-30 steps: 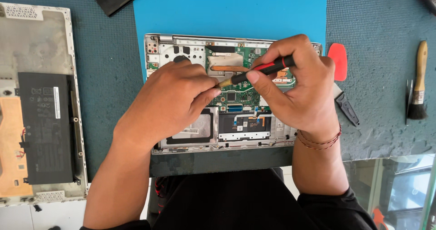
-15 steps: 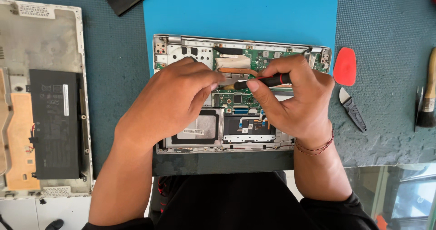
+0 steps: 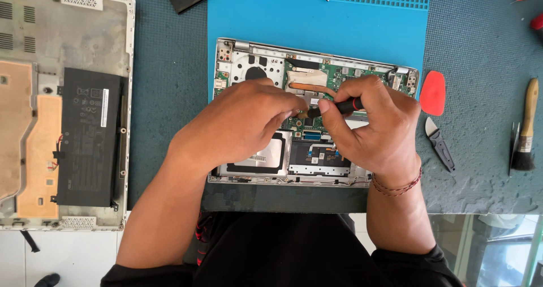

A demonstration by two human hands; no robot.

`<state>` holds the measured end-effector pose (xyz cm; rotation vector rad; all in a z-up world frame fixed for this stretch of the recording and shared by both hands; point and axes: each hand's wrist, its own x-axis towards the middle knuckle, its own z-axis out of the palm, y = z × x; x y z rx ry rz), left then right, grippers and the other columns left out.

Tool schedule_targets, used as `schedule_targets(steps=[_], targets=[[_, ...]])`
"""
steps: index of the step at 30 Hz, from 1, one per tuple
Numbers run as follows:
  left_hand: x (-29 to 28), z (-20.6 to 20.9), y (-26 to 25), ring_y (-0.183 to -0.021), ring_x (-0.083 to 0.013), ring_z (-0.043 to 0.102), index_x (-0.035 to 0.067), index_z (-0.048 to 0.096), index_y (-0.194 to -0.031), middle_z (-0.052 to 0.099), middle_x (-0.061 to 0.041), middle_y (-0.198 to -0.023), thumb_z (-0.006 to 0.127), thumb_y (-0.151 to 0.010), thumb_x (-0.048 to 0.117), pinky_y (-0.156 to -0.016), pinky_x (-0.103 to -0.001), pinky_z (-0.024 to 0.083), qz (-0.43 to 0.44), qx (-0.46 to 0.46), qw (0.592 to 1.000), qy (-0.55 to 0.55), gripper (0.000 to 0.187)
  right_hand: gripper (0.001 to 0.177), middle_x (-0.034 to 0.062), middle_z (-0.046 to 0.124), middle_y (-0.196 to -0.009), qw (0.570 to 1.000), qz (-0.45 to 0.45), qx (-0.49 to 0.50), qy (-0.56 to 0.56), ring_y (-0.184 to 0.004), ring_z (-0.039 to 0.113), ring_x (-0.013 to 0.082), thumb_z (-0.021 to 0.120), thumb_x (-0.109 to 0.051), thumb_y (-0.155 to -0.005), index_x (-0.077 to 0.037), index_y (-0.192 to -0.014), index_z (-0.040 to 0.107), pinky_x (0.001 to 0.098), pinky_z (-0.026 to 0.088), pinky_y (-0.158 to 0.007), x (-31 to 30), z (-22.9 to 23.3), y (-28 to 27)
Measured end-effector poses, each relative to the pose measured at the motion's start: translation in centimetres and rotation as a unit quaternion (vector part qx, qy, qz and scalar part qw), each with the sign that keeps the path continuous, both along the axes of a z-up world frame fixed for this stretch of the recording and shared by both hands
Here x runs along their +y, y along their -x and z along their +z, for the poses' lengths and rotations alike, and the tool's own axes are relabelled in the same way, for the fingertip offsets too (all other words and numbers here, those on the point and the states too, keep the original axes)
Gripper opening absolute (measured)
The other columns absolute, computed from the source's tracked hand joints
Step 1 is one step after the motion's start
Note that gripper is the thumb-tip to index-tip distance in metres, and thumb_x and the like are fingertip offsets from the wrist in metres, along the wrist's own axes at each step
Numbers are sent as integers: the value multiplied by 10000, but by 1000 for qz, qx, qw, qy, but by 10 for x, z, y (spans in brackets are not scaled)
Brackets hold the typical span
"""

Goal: The person disassembles a laptop by removing the cooling fan and heat sink. They use a screwdriver to unscrew components and carefully lift them out of the chassis, placing them on the workbench.

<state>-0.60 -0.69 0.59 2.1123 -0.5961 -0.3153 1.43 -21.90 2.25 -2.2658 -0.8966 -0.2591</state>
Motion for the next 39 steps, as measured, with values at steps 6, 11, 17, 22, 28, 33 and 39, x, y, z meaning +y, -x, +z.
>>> schedule_targets(steps=[6,11,17,22,28,33,39], targets=[[-1,0,0,-791,-354,573,88,668,-1076,675,-100,-823,447,-909,36,-536,-473,394,-9,-19,1000,-19,282,180,66,595,-757,1000,-4,-3,15,-608,560,176,719,-37,-899,4,-844,553,278,436,-544,2,-1,1],[0,0,0,-653,-330,545,85,665,-947,617,-97,-688,470,-907,33,-478,-443,344,-12,-25,999,-24,205,184,66,596,-752,1000,0,1,22,-599,553,175,718,-49,-903,3,-858,548,284,424,-534,4,-1,1],[0,-3,0,-713,-355,566,91,668,-979,643,-113,-733,455,-901,36,-497,-457,369,-11,-20,999,-33,234,165,58,577,-696,999,11,-18,42,-583,519,183,710,-45,-891,-11,-828,562,296,394,-530,7,2,3],[0,0,0,-863,-353,609,104,682,-1039,707,-91,-914,466,-888,38,-584,-482,449,-8,-9,999,-36,272,193,88,594,-703,997,56,-36,45,-585,529,207,707,-17,-899,6,-815,534,319,413,-525,12,9,2],[1,0,1,-814,-363,606,91,682,-989,696,-101,-851,472,-890,41,-560,-478,434,-8,-11,999,-36,238,186,104,600,-719,995,73,-48,53,-608,558,227,709,-20,-905,14,-834,541,332,432,-540,14,12,3],[1,-3,1,-807,-361,604,90,686,-993,692,-110,-834,481,-891,42,-559,-475,433,-9,-14,999,-33,234,184,102,599,-722,994,73,-50,59,-612,560,222,716,-30,-904,17,-843,550,331,435,-539,13,12,4],[1,-5,3,-835,-370,603,105,689,-1050,700,-106,-877,488,-894,63,-575,-485,438,-3,-7,1000,-31,258,133,118,576,-721,988,129,-50,67,-632,570,270,681,-4,-897,26,-842,564,381,472,-581,13,17,3]])
